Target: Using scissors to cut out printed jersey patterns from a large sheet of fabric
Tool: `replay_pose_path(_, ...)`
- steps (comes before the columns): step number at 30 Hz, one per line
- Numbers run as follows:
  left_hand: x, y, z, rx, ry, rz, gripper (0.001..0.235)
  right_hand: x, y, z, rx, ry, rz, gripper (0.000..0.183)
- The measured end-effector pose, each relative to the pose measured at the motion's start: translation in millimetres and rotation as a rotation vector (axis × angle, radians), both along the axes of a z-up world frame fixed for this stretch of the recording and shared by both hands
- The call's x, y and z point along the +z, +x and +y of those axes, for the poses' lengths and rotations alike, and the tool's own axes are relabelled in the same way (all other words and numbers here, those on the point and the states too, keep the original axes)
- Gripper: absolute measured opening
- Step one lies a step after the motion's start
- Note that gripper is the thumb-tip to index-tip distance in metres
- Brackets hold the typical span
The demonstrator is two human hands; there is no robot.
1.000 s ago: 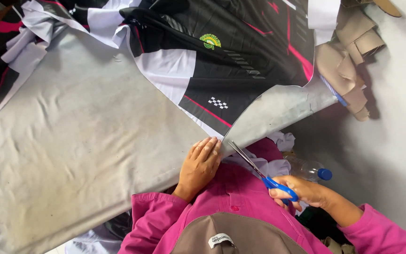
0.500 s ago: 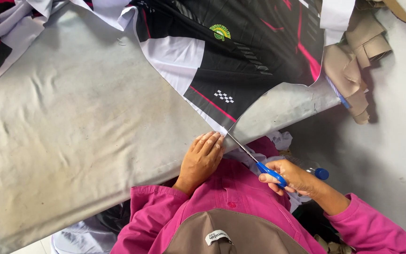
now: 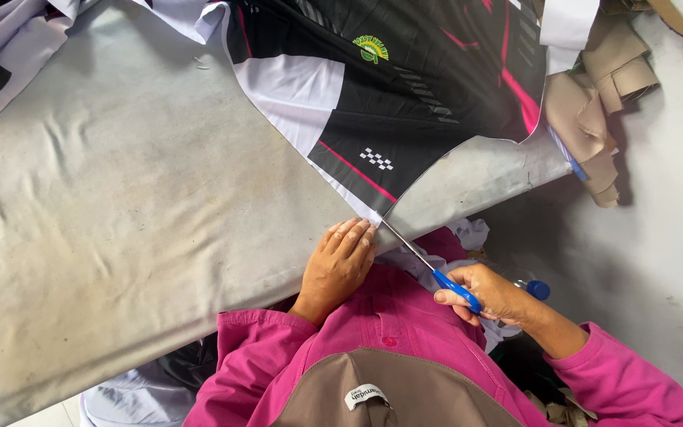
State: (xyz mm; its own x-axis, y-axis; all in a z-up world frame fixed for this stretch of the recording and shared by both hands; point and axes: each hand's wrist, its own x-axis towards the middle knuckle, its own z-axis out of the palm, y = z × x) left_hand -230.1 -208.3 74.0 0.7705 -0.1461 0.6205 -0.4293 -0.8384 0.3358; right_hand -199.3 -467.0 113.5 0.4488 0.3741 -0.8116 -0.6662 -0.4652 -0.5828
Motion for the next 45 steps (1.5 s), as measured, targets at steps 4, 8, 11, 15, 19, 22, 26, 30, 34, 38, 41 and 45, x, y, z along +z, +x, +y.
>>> replay_pose_path(4, -2.2, -0.1, 0.7, -0.004, -0.014, -0.004, 0.025, -0.9, 3.4, -0.7, 0.012, -0.017, -0.007, 0.032)
replay_pose_path(8, -0.1, -0.5, 1.4, -0.009, -0.001, -0.01, 0.024, 8.7, 8.7, 3.2, 0.04, -0.053, -0.03, 0.034)
replay_pose_path(11, -2.6, -0.5, 1.4, -0.008, -0.004, -0.013, 0.024, 13.4, 10.8, 4.1, 0.06, -0.064, -0.036, 0.035)
replay_pose_path(15, -3.8, 0.4, 1.4, -0.009, -0.009, -0.019, 0.024, 11.7, 15.4, 0.8, 0.106, -0.077, -0.037, 0.034)
replay_pose_path(19, -7.6, 1.1, 1.3, 0.004, 0.007, -0.042, 0.028, -4.4, 16.6, -6.2, 0.142, -0.075, -0.008, 0.032)
replay_pose_path(22, -7.2, 1.2, 1.5, 0.019, 0.021, -0.061, 0.026, -6.0, 18.4, -3.9, 0.156, -0.082, 0.011, 0.033)
replay_pose_path(26, -6.7, 0.4, 2.4, 0.001, 0.012, -0.064, 0.025, -12.3, 18.9, -1.8, 0.131, -0.084, -0.021, 0.033)
replay_pose_path(30, -2.5, 0.6, 3.5, -0.003, 0.014, -0.071, 0.024, -3.4, 17.8, 6.5, 0.105, -0.079, -0.059, 0.034)
replay_pose_path(34, -2.7, 0.7, 4.8, -0.001, 0.01, -0.075, 0.024, 10.8, 19.7, 13.6, 0.109, -0.1, -0.077, 0.035)
replay_pose_path(38, -4.7, 0.4, 4.2, -0.002, 0.025, -0.081, 0.023, 15.6, 20.2, 15.9, 0.153, -0.129, -0.11, 0.037)
replay_pose_path(41, -6.2, 0.2, 4.8, 0.001, 0.019, -0.076, 0.023, 13.8, 21.3, 14.9, 0.151, -0.151, -0.105, 0.038)
replay_pose_path(45, -4.7, 0.4, 5.5, -0.009, 0.004, -0.083, 0.024, 11.6, 22.1, 13.4, 0.151, -0.173, -0.095, 0.038)
